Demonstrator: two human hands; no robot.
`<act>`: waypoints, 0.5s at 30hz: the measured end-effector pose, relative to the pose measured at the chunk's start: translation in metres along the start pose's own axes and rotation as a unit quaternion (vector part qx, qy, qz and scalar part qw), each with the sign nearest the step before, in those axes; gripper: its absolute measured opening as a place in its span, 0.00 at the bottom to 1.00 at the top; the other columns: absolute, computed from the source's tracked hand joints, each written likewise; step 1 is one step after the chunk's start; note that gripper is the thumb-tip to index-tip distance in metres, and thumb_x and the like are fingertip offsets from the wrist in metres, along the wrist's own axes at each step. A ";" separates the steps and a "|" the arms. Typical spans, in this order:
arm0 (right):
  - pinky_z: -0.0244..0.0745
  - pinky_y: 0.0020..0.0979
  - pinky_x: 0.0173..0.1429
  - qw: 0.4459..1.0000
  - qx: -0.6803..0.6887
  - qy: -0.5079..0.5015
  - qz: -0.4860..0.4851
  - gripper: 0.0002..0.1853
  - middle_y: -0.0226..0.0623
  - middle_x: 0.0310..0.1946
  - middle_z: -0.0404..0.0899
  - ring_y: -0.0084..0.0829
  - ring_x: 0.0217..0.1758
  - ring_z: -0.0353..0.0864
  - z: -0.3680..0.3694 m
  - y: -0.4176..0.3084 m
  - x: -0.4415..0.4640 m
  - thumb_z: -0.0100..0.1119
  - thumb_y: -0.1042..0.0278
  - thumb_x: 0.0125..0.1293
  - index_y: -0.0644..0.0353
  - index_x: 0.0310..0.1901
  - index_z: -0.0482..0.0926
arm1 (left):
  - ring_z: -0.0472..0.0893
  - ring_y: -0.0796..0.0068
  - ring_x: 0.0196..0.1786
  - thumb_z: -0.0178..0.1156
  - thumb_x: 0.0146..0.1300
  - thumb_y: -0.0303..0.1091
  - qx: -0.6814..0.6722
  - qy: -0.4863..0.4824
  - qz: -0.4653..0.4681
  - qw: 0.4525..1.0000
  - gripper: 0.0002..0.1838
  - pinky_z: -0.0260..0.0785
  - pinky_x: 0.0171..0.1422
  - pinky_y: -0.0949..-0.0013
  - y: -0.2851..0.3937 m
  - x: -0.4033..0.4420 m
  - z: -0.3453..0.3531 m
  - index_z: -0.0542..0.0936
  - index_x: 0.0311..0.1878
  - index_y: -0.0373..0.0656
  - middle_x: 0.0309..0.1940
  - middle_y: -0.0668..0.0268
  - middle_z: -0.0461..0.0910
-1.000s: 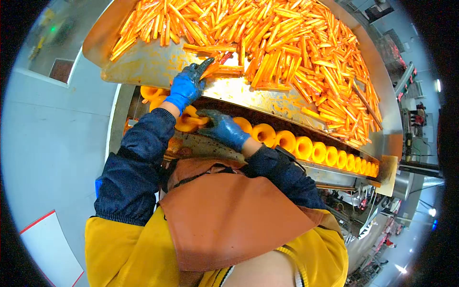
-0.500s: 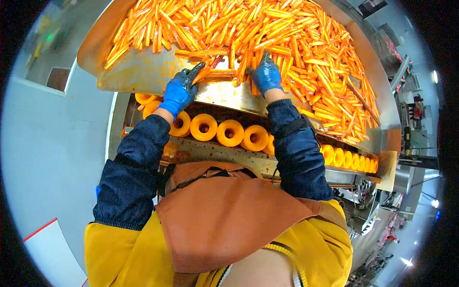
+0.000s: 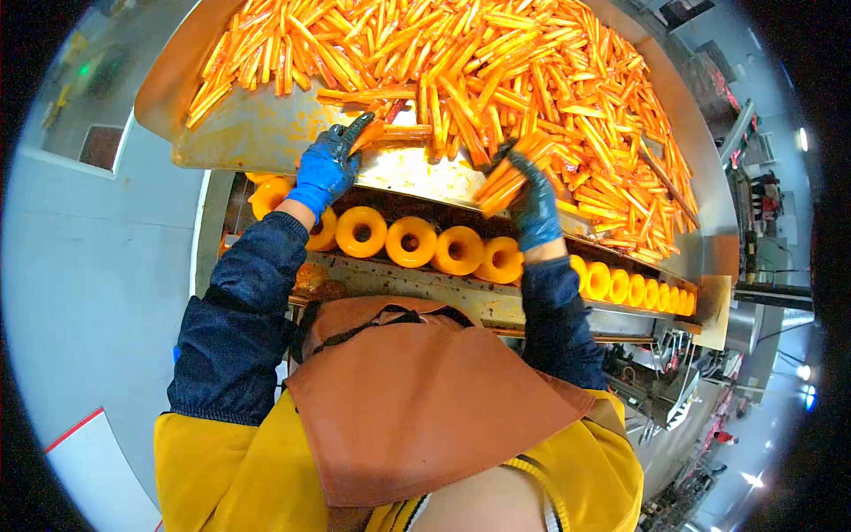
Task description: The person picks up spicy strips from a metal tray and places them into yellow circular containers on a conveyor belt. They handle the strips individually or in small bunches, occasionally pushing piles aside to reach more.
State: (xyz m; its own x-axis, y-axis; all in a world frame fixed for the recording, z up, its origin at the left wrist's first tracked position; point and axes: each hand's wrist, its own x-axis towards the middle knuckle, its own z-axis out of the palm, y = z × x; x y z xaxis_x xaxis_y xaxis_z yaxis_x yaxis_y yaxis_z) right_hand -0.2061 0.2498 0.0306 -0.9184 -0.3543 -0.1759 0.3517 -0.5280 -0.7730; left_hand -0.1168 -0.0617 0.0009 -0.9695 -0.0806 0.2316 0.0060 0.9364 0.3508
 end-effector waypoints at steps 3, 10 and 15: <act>0.74 0.32 0.49 0.988 0.043 0.058 0.138 0.16 0.33 0.37 0.77 0.32 0.42 0.78 0.040 0.037 -0.046 0.65 0.67 0.55 0.57 0.46 0.75 | 0.74 0.46 0.49 0.59 0.53 0.32 0.003 -0.025 -0.025 0.999 0.40 0.69 0.55 0.52 0.004 0.001 -0.005 0.57 0.70 0.65 0.47 0.48 0.74; 0.72 0.25 0.46 0.978 -0.179 -0.027 0.101 0.10 0.28 0.36 0.80 0.19 0.39 0.75 0.074 0.106 -0.068 0.64 0.70 0.58 0.61 0.41 0.80 | 0.74 0.46 0.48 0.58 0.54 0.34 0.009 -0.001 -0.007 1.000 0.38 0.69 0.54 0.52 0.003 -0.001 -0.004 0.57 0.69 0.65 0.47 0.48 0.74; 0.73 0.27 0.47 0.958 -0.281 -0.030 0.039 0.14 0.30 0.38 0.81 0.19 0.40 0.76 0.061 0.099 -0.075 0.66 0.70 0.57 0.62 0.44 0.79 | 0.74 0.46 0.47 0.57 0.54 0.33 -0.012 -0.010 -0.010 1.000 0.37 0.69 0.53 0.51 0.002 -0.002 -0.004 0.58 0.69 0.64 0.44 0.48 0.74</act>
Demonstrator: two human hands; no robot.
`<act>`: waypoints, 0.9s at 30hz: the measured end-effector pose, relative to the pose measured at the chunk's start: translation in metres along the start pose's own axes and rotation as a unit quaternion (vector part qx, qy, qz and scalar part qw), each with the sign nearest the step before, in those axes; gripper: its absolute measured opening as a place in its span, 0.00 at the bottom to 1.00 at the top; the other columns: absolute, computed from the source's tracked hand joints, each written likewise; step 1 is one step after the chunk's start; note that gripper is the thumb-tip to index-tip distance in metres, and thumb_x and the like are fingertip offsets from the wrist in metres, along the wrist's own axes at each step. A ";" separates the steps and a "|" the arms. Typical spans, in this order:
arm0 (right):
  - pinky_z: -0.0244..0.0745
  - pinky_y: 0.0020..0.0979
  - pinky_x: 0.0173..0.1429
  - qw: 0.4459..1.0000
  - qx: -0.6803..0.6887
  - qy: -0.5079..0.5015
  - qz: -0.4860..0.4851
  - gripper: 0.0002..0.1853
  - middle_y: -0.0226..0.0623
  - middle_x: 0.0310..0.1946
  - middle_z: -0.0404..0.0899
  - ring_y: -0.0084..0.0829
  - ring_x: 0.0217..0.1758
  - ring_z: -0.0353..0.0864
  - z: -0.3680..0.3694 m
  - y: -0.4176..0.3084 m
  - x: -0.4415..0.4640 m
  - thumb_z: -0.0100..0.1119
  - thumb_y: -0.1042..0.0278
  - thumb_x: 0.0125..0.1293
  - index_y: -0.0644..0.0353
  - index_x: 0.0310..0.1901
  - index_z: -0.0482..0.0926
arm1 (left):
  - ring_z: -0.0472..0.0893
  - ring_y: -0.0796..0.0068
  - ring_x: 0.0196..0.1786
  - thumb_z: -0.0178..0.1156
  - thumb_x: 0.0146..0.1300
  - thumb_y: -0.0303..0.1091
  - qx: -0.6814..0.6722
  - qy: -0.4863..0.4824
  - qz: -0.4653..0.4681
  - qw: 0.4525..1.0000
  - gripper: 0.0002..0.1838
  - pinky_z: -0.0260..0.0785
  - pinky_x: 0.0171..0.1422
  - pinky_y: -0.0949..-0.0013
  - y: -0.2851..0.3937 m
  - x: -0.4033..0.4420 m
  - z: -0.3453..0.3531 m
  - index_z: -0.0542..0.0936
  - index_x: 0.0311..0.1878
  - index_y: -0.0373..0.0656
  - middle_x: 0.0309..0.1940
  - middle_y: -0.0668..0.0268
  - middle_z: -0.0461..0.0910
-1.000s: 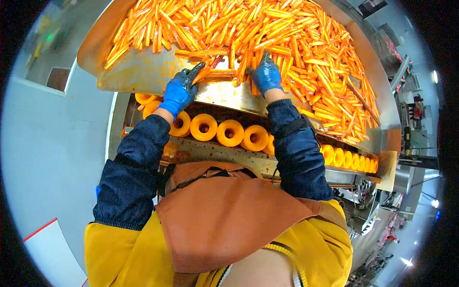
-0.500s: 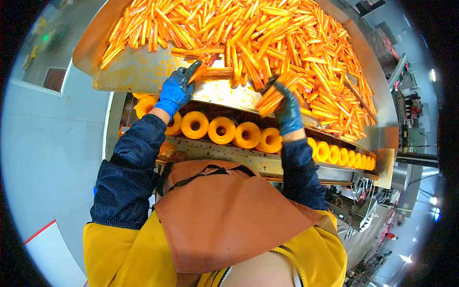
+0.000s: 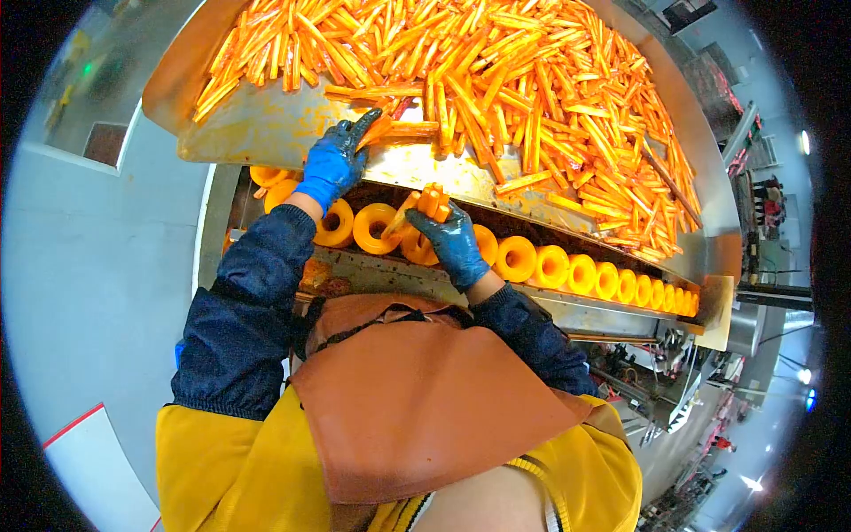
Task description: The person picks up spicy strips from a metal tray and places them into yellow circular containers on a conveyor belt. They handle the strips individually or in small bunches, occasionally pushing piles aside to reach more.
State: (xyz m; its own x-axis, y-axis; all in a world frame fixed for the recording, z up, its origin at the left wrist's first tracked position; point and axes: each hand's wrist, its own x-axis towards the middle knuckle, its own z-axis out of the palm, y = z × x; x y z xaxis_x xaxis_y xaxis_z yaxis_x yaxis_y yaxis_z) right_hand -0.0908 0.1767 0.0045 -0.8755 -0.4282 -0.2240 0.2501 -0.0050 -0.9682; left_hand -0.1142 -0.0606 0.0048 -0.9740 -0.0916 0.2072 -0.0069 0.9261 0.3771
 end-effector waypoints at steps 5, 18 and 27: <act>0.75 0.34 0.47 0.963 -0.264 -0.007 -0.056 0.21 0.43 0.38 0.82 0.36 0.41 0.82 -0.017 0.031 0.003 0.69 0.61 0.52 0.62 0.46 0.78 | 0.74 0.46 0.49 0.57 0.54 0.34 -0.003 -0.023 -0.012 1.000 0.38 0.69 0.55 0.51 0.002 0.002 -0.004 0.57 0.69 0.65 0.47 0.47 0.74; 0.72 0.23 0.39 0.994 0.057 -0.040 0.081 0.09 0.28 0.33 0.80 0.18 0.34 0.76 0.001 -0.052 -0.017 0.66 0.71 0.55 0.61 0.37 0.79 | 0.77 0.48 0.44 0.58 0.54 0.35 0.031 0.021 0.013 0.999 0.39 0.72 0.48 0.51 -0.002 0.001 0.002 0.55 0.70 0.69 0.44 0.49 0.75; 0.68 0.21 0.36 0.999 0.027 0.022 0.041 0.06 0.24 0.30 0.76 0.16 0.31 0.72 -0.007 -0.019 -0.018 0.61 0.72 0.60 0.60 0.39 0.78 | 0.76 0.48 0.47 0.57 0.54 0.34 0.024 0.019 0.007 1.000 0.40 0.72 0.50 0.51 -0.004 0.001 0.005 0.55 0.70 0.70 0.47 0.48 0.75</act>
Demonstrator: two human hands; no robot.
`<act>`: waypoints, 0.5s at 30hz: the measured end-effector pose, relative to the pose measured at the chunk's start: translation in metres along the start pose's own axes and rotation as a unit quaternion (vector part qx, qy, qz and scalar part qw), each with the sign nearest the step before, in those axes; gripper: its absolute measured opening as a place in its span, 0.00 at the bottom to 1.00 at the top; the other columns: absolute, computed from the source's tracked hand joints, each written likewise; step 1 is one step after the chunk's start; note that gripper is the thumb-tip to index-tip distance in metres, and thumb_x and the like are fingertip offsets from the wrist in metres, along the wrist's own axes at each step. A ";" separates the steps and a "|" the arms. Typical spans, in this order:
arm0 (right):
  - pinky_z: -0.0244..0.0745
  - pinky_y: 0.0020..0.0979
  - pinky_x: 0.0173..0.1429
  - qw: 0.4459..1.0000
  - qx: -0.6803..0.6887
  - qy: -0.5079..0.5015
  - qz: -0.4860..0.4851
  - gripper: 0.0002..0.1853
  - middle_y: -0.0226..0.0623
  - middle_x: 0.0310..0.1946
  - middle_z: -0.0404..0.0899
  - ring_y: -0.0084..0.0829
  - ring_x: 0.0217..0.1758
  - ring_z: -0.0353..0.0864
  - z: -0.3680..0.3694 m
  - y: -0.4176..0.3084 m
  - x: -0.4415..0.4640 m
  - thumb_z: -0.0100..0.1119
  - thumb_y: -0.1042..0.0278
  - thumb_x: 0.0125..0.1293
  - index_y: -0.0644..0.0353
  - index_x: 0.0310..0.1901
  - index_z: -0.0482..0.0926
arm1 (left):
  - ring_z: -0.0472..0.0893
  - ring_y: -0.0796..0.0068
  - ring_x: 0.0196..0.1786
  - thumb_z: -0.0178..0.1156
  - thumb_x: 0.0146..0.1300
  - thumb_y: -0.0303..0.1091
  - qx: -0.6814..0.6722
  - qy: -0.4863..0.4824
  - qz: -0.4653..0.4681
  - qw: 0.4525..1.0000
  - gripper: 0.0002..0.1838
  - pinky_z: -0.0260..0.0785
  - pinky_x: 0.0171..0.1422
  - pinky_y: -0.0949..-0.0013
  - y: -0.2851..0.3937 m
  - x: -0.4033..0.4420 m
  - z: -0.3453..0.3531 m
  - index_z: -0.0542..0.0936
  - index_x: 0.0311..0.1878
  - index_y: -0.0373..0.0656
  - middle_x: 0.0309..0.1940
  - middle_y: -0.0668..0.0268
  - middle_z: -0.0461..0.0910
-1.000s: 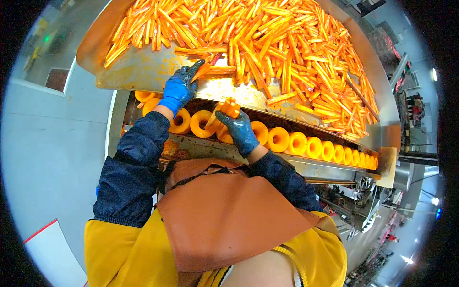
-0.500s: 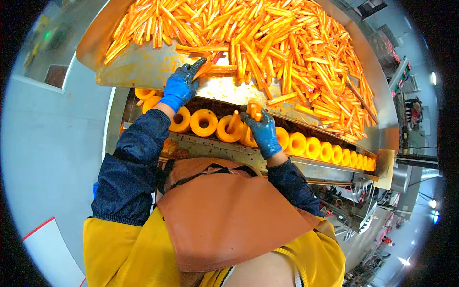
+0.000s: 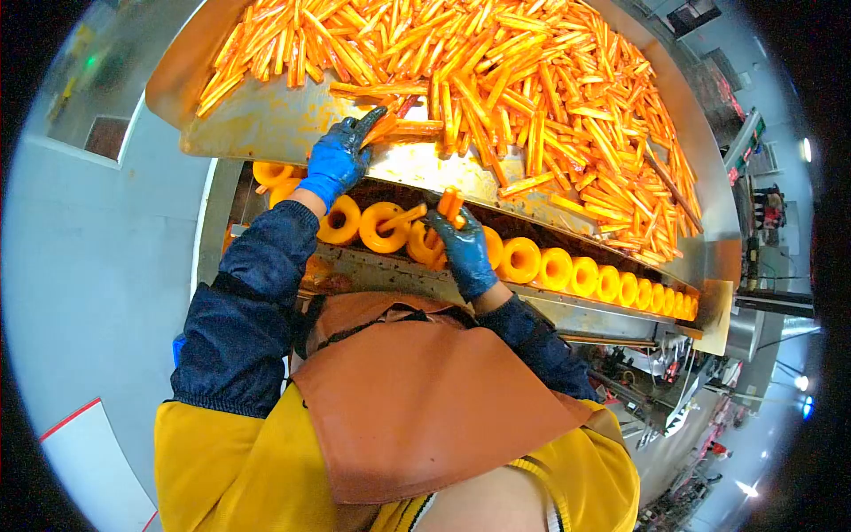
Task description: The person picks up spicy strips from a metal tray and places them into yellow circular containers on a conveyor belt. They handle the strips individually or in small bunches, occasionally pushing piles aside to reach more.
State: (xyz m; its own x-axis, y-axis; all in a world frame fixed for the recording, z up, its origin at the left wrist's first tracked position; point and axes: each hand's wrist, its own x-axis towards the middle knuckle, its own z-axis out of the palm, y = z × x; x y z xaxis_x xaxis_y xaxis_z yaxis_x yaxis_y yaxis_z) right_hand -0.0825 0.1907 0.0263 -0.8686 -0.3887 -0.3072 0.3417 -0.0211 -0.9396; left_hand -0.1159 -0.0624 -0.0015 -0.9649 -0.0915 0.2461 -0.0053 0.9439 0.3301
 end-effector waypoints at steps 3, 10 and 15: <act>0.68 0.20 0.37 0.997 -0.070 0.021 -0.023 0.08 0.26 0.31 0.77 0.16 0.32 0.72 -0.016 0.006 0.003 0.59 0.70 0.63 0.59 0.43 0.78 | 0.76 0.48 0.47 0.57 0.54 0.34 -0.006 -0.009 -0.008 1.000 0.40 0.72 0.50 0.51 0.002 0.001 -0.003 0.55 0.70 0.70 0.46 0.48 0.75; 0.71 0.24 0.45 0.984 0.167 -0.012 -0.069 0.15 0.31 0.39 0.78 0.22 0.40 0.74 0.015 -0.016 0.009 0.59 0.72 0.61 0.64 0.50 0.76 | 0.76 0.47 0.46 0.57 0.54 0.34 0.003 0.002 0.003 1.000 0.39 0.72 0.49 0.51 0.000 0.001 0.000 0.56 0.69 0.69 0.45 0.48 0.75; 0.72 0.25 0.34 0.988 0.108 -0.080 0.070 0.07 0.31 0.29 0.78 0.23 0.29 0.77 0.024 0.026 0.021 0.58 0.70 0.60 0.62 0.39 0.77 | 0.76 0.47 0.46 0.57 0.54 0.34 -0.003 0.017 0.011 1.000 0.38 0.72 0.49 0.50 0.000 0.001 0.001 0.57 0.69 0.69 0.45 0.48 0.75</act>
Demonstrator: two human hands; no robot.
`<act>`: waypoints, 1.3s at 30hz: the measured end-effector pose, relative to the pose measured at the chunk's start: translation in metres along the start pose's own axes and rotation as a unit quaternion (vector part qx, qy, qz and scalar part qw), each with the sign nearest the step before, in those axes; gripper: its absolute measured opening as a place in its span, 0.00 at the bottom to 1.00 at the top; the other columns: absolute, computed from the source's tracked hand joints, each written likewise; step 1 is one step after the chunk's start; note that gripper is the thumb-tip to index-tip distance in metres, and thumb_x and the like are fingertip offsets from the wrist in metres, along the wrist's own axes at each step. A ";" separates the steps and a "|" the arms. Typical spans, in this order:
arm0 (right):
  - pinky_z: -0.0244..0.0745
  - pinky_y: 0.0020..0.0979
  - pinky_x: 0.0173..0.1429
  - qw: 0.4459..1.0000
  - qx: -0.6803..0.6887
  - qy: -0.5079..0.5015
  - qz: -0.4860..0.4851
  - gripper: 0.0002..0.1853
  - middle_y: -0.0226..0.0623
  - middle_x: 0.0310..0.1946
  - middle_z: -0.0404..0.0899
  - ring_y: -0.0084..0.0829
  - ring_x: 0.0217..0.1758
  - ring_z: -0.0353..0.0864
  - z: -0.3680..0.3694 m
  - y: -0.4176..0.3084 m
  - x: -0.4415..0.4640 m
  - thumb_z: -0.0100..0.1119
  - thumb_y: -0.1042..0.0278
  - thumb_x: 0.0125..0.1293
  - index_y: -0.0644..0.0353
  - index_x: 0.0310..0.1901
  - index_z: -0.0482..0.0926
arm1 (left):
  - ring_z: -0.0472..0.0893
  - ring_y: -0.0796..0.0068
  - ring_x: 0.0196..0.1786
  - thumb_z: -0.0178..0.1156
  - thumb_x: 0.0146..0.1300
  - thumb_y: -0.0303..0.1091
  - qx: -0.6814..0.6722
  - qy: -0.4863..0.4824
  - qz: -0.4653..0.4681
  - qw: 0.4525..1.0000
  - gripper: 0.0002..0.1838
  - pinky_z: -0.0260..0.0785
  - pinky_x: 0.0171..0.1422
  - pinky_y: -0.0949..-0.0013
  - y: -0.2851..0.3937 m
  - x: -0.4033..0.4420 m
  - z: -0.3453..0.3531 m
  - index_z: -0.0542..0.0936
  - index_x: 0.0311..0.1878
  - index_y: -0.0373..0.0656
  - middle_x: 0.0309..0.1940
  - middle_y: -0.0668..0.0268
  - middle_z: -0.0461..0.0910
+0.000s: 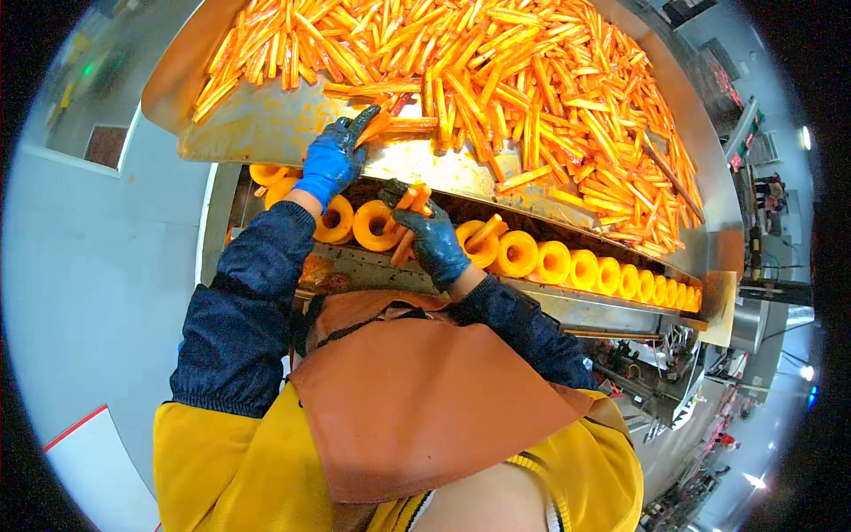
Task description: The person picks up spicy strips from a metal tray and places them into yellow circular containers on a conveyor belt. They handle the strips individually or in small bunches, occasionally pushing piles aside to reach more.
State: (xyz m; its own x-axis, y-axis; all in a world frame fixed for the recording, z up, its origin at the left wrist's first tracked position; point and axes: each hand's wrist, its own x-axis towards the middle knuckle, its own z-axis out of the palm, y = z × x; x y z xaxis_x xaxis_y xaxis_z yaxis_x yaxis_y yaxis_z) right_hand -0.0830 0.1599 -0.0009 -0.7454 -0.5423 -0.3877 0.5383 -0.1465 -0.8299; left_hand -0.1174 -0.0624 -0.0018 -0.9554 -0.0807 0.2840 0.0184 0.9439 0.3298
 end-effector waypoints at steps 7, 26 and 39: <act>0.72 0.23 0.41 0.992 -0.121 0.021 -0.002 0.14 0.30 0.35 0.79 0.22 0.36 0.76 -0.027 -0.013 -0.022 0.59 0.72 0.59 0.64 0.47 0.77 | 0.77 0.48 0.45 0.57 0.55 0.35 0.004 -0.007 -0.006 1.000 0.38 0.72 0.48 0.51 0.002 -0.001 -0.003 0.56 0.69 0.69 0.44 0.49 0.76; 0.65 0.27 0.62 0.989 -0.019 -0.059 -0.134 0.27 0.34 0.56 0.74 0.25 0.56 0.71 -0.007 0.010 0.009 0.53 0.81 0.58 0.62 0.62 0.67 | 0.74 0.46 0.48 0.58 0.53 0.33 -0.016 -0.036 -0.020 0.999 0.38 0.69 0.54 0.51 0.005 0.001 -0.008 0.59 0.69 0.64 0.46 0.49 0.75; 0.74 0.25 0.41 0.905 -0.301 0.066 -0.294 0.10 0.36 0.35 0.82 0.22 0.33 0.78 0.006 -0.011 0.007 0.51 0.69 0.68 0.65 0.41 0.80 | 0.74 0.47 0.49 0.59 0.54 0.34 -0.004 -0.036 -0.021 0.999 0.36 0.69 0.54 0.53 0.002 0.001 -0.003 0.60 0.68 0.62 0.49 0.48 0.74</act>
State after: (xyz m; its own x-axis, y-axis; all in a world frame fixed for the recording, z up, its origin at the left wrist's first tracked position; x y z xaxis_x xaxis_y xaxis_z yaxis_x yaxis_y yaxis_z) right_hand -0.0911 0.1525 0.0078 -0.8953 -0.4075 0.1801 -0.2483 0.1209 -0.9611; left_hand -0.1176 -0.0619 0.0017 -0.9743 -0.0955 0.2040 -0.0193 0.9377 0.3470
